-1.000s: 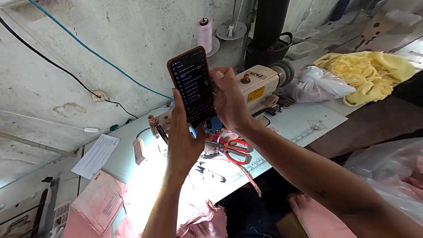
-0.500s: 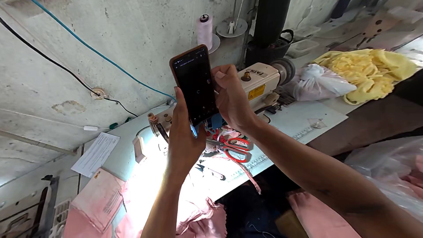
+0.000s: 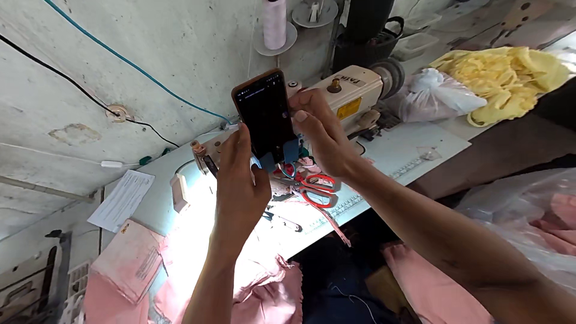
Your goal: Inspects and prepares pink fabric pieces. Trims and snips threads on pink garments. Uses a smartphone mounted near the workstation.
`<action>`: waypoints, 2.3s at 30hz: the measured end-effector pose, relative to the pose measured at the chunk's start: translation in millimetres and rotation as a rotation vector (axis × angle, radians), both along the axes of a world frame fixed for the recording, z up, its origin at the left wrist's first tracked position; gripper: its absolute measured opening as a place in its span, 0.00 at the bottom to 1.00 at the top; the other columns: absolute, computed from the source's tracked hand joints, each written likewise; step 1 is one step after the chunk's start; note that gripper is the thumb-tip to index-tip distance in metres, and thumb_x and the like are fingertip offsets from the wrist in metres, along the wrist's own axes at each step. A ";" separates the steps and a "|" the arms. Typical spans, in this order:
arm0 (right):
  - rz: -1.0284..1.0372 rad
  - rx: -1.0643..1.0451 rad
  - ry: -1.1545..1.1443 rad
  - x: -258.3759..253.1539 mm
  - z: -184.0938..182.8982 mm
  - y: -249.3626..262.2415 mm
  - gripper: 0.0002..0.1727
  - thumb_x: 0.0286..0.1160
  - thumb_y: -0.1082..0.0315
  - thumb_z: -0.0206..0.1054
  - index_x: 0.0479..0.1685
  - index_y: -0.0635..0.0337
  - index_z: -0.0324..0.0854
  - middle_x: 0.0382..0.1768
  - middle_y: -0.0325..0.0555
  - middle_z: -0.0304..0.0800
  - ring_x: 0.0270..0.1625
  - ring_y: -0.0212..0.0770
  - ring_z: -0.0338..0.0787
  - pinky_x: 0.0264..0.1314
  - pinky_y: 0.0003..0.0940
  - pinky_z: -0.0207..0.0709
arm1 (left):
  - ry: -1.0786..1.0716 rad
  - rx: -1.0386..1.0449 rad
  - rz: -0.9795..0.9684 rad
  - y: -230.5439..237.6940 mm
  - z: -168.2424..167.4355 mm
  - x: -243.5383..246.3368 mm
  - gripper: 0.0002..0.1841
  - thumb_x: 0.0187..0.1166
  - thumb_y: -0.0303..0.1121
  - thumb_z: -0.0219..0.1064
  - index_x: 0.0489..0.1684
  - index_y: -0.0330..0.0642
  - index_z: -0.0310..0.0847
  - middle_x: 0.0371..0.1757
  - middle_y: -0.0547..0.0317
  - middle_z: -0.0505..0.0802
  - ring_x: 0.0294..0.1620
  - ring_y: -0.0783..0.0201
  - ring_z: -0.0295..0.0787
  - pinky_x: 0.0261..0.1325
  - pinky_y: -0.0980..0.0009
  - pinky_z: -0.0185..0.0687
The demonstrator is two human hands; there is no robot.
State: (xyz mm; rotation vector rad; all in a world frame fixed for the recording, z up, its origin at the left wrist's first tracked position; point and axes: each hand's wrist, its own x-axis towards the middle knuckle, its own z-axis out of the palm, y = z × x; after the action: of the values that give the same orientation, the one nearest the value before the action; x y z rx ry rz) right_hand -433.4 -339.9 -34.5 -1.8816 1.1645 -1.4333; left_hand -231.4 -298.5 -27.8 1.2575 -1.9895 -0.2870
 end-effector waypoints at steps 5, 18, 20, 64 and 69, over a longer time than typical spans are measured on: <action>-0.047 -0.042 0.137 -0.7 -15.3 0.6 0.29 0.87 0.43 0.48 0.72 0.53 0.75 0.62 0.40 0.84 0.70 0.43 0.77 0.74 0.55 0.64 | -0.072 0.035 0.007 6.4 -3.4 3.1 0.37 0.75 0.23 0.59 0.92 0.39 0.58 0.85 0.44 0.70 0.71 0.59 0.84 0.67 0.63 0.85; 0.056 0.038 0.539 32.5 -114.8 114.3 0.20 0.79 0.60 0.65 0.64 0.61 0.86 0.60 0.53 0.88 0.65 0.51 0.85 0.68 0.46 0.79 | 0.219 0.325 0.332 110.0 -74.4 92.2 0.11 0.81 0.27 0.59 0.55 0.39 0.83 0.49 0.60 0.93 0.39 0.73 0.91 0.37 0.74 0.89; 0.071 0.107 0.643 43.6 -130.1 116.3 0.20 0.79 0.61 0.63 0.65 0.61 0.85 0.61 0.56 0.86 0.64 0.57 0.84 0.64 0.51 0.79 | 0.147 0.396 0.441 114.5 -95.2 95.0 0.12 0.85 0.36 0.61 0.58 0.43 0.84 0.49 0.61 0.92 0.39 0.73 0.90 0.39 0.73 0.88; 0.147 0.380 0.172 120.1 -143.1 134.8 0.15 0.69 0.54 0.72 0.45 0.54 0.88 0.40 0.42 0.92 0.41 0.39 0.92 0.39 0.43 0.84 | 0.653 0.441 0.358 131.8 -136.1 67.9 0.02 0.71 0.23 0.70 0.34 0.35 0.87 0.26 0.62 0.92 0.27 0.73 0.89 0.34 0.77 0.88; 0.170 0.126 0.343 106.7 -138.3 131.7 0.12 0.70 0.57 0.72 0.48 0.48 0.91 0.41 0.36 0.93 0.38 0.36 0.92 0.34 0.40 0.85 | 0.711 0.480 0.324 135.5 -139.0 70.1 0.04 0.74 0.21 0.68 0.38 0.33 0.88 0.29 0.60 0.94 0.30 0.71 0.91 0.38 0.76 0.89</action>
State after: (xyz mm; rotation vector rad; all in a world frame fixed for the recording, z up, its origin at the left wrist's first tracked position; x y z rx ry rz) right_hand -326.6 -208.1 -172.8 -2.1327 1.1819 -0.9488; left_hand -161.4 -163.0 -166.8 1.4718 -1.1220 -0.9416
